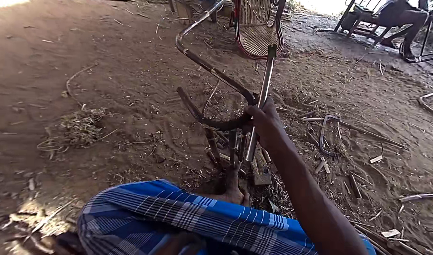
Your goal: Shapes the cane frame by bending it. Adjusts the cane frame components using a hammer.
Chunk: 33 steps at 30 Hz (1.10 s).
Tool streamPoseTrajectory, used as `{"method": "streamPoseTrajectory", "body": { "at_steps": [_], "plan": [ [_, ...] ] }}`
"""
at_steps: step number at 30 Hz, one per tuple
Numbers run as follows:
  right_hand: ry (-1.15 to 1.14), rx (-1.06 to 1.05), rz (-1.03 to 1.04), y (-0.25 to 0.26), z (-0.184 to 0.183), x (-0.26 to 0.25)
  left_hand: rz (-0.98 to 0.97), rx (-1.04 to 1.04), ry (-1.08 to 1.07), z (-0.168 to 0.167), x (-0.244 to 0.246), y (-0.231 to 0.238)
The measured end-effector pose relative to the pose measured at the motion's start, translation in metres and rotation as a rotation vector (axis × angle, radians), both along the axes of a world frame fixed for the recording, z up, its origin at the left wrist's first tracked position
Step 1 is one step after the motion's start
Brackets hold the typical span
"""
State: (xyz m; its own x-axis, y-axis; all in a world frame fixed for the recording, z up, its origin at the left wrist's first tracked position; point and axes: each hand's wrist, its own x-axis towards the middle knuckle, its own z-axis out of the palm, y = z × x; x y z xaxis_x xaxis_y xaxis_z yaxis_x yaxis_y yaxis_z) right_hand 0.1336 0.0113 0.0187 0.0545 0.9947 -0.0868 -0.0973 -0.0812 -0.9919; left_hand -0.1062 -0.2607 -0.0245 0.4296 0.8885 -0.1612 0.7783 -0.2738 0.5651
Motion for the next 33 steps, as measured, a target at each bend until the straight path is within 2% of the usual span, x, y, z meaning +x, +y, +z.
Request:
{"method": "streamPoseTrajectory", "body": {
  "at_steps": [2,3,4,7,9,13,20,29,33],
  "plan": [
    [-0.035,0.014,-0.003,0.002,-0.003,-0.004,0.093,0.501,0.023,0.010,-0.002,0.051],
    [-0.043,0.020,-0.008,0.001,-0.004,-0.006,0.116,0.690,0.019,0.019,0.003,0.087],
    [-0.052,0.031,-0.016,0.000,-0.005,-0.008,0.117,0.787,0.015,0.028,0.011,0.122],
    [-0.084,0.044,-0.043,0.000,-0.005,-0.011,0.082,0.791,0.026,0.034,0.041,0.204],
    [-0.070,0.034,-0.039,0.003,-0.003,-0.011,0.109,0.760,0.042,0.025,0.055,0.230],
    [-0.048,0.012,-0.048,0.010,-0.003,-0.003,0.112,0.769,-0.030,0.021,0.064,0.241],
    [-0.115,-0.016,-0.027,0.008,0.010,-0.006,0.074,0.671,0.039,0.028,0.061,0.243],
    [-0.127,-0.009,-0.062,0.009,0.001,-0.009,0.020,0.701,0.044,0.028,0.056,0.248],
    [-0.121,-0.045,-0.041,0.004,0.008,-0.013,0.028,0.668,0.077,0.030,0.054,0.246]
  ]
}}
